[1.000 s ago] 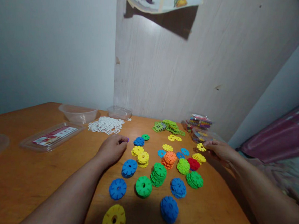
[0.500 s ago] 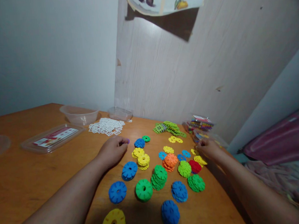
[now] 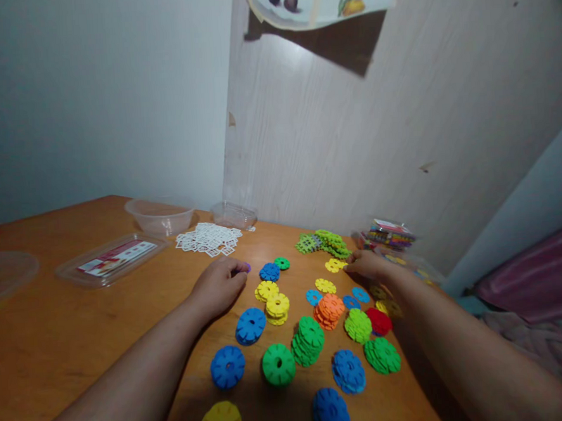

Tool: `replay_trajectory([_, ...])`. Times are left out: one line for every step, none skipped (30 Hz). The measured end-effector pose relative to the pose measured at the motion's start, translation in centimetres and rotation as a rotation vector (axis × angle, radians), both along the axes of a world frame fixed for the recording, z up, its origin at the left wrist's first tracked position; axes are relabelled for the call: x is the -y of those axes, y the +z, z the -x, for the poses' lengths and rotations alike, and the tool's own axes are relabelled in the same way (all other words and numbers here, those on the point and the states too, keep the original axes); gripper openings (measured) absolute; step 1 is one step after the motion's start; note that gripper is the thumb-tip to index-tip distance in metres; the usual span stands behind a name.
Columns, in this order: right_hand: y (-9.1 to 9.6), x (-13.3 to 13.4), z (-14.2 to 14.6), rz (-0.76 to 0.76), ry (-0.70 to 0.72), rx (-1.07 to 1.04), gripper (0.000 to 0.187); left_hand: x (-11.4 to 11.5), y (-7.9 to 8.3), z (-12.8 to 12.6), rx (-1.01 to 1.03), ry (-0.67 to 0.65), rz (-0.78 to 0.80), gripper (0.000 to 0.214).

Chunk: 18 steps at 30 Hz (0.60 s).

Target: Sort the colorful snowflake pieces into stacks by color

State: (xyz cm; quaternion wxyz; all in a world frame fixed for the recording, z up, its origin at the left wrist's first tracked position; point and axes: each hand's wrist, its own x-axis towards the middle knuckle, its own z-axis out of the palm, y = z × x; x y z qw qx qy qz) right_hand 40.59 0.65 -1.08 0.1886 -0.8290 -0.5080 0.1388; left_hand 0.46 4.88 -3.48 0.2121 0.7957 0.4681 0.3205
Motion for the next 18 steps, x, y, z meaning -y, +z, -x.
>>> replay_trajectory([-0.1, -0.1, 0.0, 0.011, -0.001, -0.010, 0.014, 0.0, 0.0, 0.0, -0.003, -0.002, -0.001, 0.030])
replay_trajectory([-0.1, 0.0, -0.1, 0.021, -0.001, -0.022, 0.014, 0.1, 0.0, 0.0, -0.005, -0.004, -0.003, 0.029])
replay_trajectory([-0.1, 0.0, -0.1, 0.029, -0.002, -0.034, 0.014, 0.1, 0.0, 0.0, -0.007, -0.006, -0.004, 0.029])
replay_trajectory([-0.2, 0.1, -0.1, 0.037, -0.003, -0.047, 0.014, 0.1, 0.0, 0.0, -0.008, -0.007, -0.006, 0.029])
replay_trajectory([-0.2, 0.1, 0.0, 0.044, -0.006, -0.060, 0.015, 0.0, 0.0, 0.0, -0.009, -0.008, -0.006, 0.029])
replay_trajectory([-0.2, 0.2, 0.0, 0.047, -0.009, -0.072, 0.016, 0.0, 0.0, 0.0, -0.009, -0.011, -0.005, 0.030])
replay_trajectory([-0.2, 0.3, 0.0, 0.044, -0.013, -0.082, 0.017, -0.1, -0.1, 0.0, -0.007, -0.012, -0.003, 0.031])
replay_trajectory([-0.1, 0.4, -0.1, 0.032, -0.018, -0.090, 0.018, -0.1, -0.1, 0.0, -0.004, -0.012, -0.001, 0.032])
replay_trajectory([-0.1, 0.6, -0.1, 0.011, -0.025, -0.098, 0.020, -0.2, -0.2, 0.0, 0.000, -0.009, -0.001, 0.033])
replay_trajectory([-0.1, 0.9, -0.2, -0.016, -0.031, -0.107, 0.021, -0.2, -0.2, 0.1, 0.002, -0.007, 0.000, 0.033])
replay_trajectory([-0.1, 1.3, -0.3, -0.046, -0.039, -0.120, 0.021, -0.3, -0.2, 0.1, 0.003, -0.005, 0.001, 0.034])
replay_trajectory([0.0, 1.9, -0.4, -0.074, -0.048, -0.137, 0.021, -0.3, -0.2, 0.1, 0.001, -0.005, 0.003, 0.034])
replay_trajectory([0.1, 2.6, -0.6, -0.096, -0.057, -0.159, 0.020, -0.3, -0.2, 0.1, -0.003, -0.007, 0.006, 0.035])
replay_trajectory([0.2, 3.4, -0.8, -0.110, -0.065, -0.183, 0.018, -0.3, -0.1, 0.1, -0.005, -0.008, 0.008, 0.035])
replay_trajectory([0.3, 4.3, -1.0, -0.117, -0.073, -0.206, 0.017, -0.3, -0.1, 0.1, -0.006, -0.010, 0.008, 0.035])
replay_trajectory([0.4, 5.2, -1.2, -0.120, -0.079, -0.226, 0.016, -0.3, -0.1, 0.1, -0.004, -0.012, 0.006, 0.034])
replay_trajectory([0.6, 6.1, -1.4, -0.122, -0.084, -0.240, 0.017, -0.3, 0.0, 0.0, -0.002, -0.015, 0.004, 0.034])
replay_trajectory([0.7, 6.9, -1.7, -0.124, -0.088, -0.248, 0.017, -0.2, 0.0, 0.0, 0.000, -0.018, 0.001, 0.033])
